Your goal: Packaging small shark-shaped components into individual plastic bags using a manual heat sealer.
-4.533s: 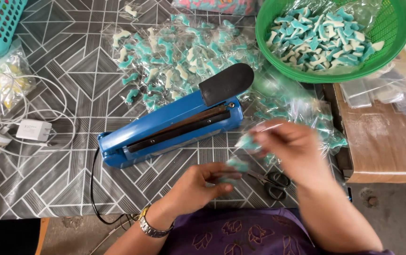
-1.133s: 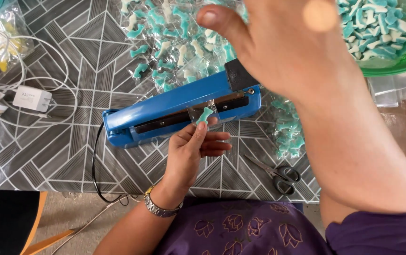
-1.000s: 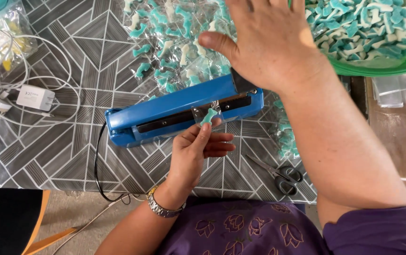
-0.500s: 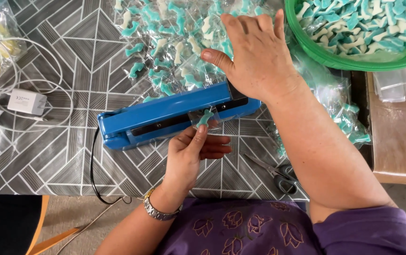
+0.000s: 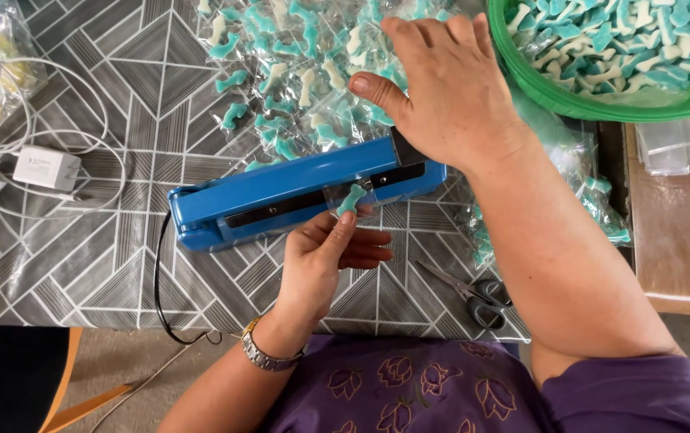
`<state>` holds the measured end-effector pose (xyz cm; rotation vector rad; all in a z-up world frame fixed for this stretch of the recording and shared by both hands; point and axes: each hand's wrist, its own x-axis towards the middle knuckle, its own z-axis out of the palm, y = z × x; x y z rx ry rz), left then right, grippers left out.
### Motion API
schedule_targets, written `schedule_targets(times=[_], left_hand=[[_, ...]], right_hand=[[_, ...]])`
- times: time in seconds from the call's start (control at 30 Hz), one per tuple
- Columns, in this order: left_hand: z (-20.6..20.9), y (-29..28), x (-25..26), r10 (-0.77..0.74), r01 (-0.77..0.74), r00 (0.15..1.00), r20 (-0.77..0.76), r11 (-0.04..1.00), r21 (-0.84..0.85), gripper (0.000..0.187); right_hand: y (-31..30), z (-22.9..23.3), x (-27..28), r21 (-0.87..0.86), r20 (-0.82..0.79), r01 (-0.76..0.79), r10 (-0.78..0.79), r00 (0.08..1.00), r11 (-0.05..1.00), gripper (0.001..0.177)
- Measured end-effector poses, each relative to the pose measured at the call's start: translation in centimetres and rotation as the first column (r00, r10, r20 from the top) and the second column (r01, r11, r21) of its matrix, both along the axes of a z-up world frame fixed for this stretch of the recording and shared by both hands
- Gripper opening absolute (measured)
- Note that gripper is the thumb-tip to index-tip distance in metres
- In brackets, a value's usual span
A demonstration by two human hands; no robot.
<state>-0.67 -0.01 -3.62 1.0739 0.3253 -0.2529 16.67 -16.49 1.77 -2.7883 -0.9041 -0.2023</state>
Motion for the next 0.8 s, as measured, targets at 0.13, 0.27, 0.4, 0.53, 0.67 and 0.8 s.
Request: schedule_targets(times=[0.13, 0.27, 0.4, 0.53, 0.67, 0.8], left_hand=[[0.5, 0.3, -0.1, -0.007, 0.007, 1.000, -0.028, 1.000, 0.009, 0.044], [0.9, 0.3, 0.1, -0.015, 0.016, 1.000, -0.023, 1.000, 0.027, 0.046], [0.1, 0.3, 0.4, 0.001, -0.001, 1.000, -0.019, 1.000, 0.026, 0.040], [0.1, 0.3, 0.4, -0.002, 0.003, 1.000, -0.022, 0.999, 0.051, 0.039], [0.6, 0.1, 0.5, 0.003, 0.000, 0.999, -0.034, 0.997, 0.080, 0.044], [-0.6, -0.2, 0.2, -0.024, 0.027, 0.996, -0.083, 0.999, 0.031, 0.041]], right_hand=[[-0.1, 0.5, -0.4, 0.012, 0.039, -0.007, 0.007, 0.999, 1.000, 0.070], [0.1, 0.5, -0.6, -0.013, 0.060, 0.006, -0.005, 0.998, 1.000, 0.072], [0.1, -1.2, -0.1, 0.005, -0.028, 0.024, -0.024, 0.999, 1.000, 0.072], [0.4, -2.1, 0.2, -0.010, -0.028, 0.047, -0.047, 0.998, 0.999, 0.069], [1.7, -1.2, 0.7, -0.139, -0.140, 0.084, -0.104, 0.985, 0.987, 0.064], [2.6, -2.6, 1.2, -0.177, -0.147, 0.060, -0.087, 0.985, 0.982, 0.053]])
